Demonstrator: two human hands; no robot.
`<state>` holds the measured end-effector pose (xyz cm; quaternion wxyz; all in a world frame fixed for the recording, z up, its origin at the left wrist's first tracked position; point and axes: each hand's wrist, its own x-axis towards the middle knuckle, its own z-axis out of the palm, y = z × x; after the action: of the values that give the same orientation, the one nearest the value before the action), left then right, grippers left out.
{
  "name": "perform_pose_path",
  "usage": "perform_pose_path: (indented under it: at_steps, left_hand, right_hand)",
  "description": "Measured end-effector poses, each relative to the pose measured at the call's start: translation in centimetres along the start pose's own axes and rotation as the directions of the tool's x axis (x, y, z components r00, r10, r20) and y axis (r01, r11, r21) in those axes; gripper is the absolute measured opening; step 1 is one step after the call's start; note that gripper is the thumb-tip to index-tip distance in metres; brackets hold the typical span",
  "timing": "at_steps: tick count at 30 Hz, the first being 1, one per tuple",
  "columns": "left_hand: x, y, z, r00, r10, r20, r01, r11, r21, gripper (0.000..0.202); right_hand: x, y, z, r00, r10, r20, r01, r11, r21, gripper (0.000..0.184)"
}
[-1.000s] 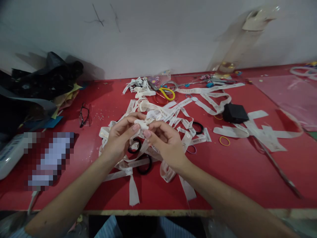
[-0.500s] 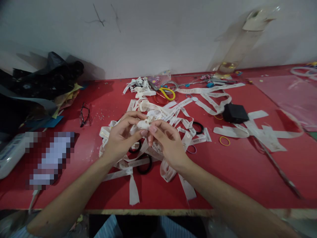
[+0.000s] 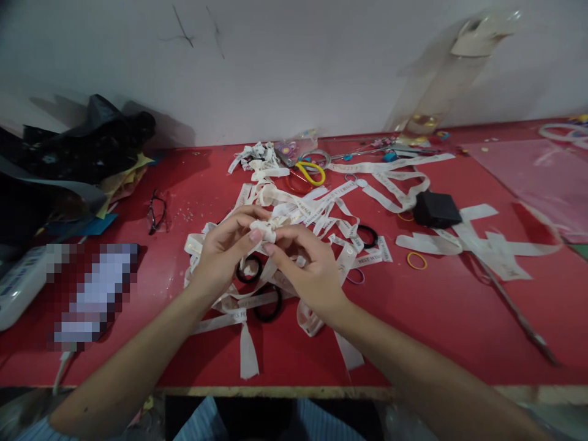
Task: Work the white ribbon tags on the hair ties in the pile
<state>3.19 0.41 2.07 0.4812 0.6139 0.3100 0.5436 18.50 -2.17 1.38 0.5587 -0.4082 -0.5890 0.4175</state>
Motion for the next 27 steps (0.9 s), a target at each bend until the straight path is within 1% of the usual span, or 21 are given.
perform_pose_path:
  at_steps: [2, 5, 8, 12, 17, 21, 24, 26, 27]
  left_hand:
    - [-0.01, -0.02, 0.04, 1.0, -0.016, -0.009, 0.016, 1.0, -0.013, 0.008]
    - [-0.02, -0.14, 0.06, 0.999, -0.036, -0.018, 0.035, 0.998, -0.048, 0.009]
    - [-0.04, -0.33, 0.05, 0.999, -0.049, -0.021, 0.047, 0.996, -0.069, 0.009]
    - [-0.07, -0.45, 0.07, 0.998, -0.059, -0.031, 0.057, 0.997, -0.053, 0.009]
    - [-0.07, -0.37, 0.08, 0.996, -0.085, -0.042, 0.082, 0.995, -0.051, 0.01]
    - [-0.06, -0.15, -0.03, 0.986, -0.153, -0.06, 0.148, 0.985, -0.09, 0.015]
    - [-0.09, 0.04, -0.07, 0.984, -0.168, -0.067, 0.158, 0.979, -0.125, 0.019]
    - [-0.13, 0.15, -0.08, 0.982, -0.182, -0.056, 0.171, 0.973, -0.157, 0.019]
    - [-0.16, 0.19, -0.08, 0.98, -0.192, -0.048, 0.182, 0.968, -0.171, 0.019]
  right_hand:
    - [0.02, -0.03, 0.05, 0.999, -0.033, -0.007, 0.032, 0.998, -0.047, 0.003]
    - [0.09, -0.02, 0.02, 0.999, -0.041, 0.01, 0.042, 0.997, -0.063, 0.002]
    - [0.11, -0.05, -0.04, 1.0, -0.016, 0.008, 0.017, 0.997, -0.08, 0.006]
    - [0.03, -0.04, -0.09, 0.999, 0.032, -0.011, -0.033, 0.994, -0.103, 0.01]
    - [-0.11, -0.03, -0.15, 0.999, 0.037, -0.032, -0.041, 0.991, -0.127, 0.013]
    - [-0.08, -0.18, -0.25, 0.994, 0.055, -0.099, -0.064, 0.994, -0.091, 0.019]
    - [0.29, -0.23, -0.31, 0.984, 0.064, -0.165, -0.077, 0.994, -0.072, 0.019]
    - [0.61, -0.14, -0.32, 0.985, 0.084, -0.151, -0.095, 0.993, -0.066, 0.018]
    - [0.74, -0.06, -0.31, 0.987, 0.105, -0.125, -0.112, 0.992, -0.055, 0.018]
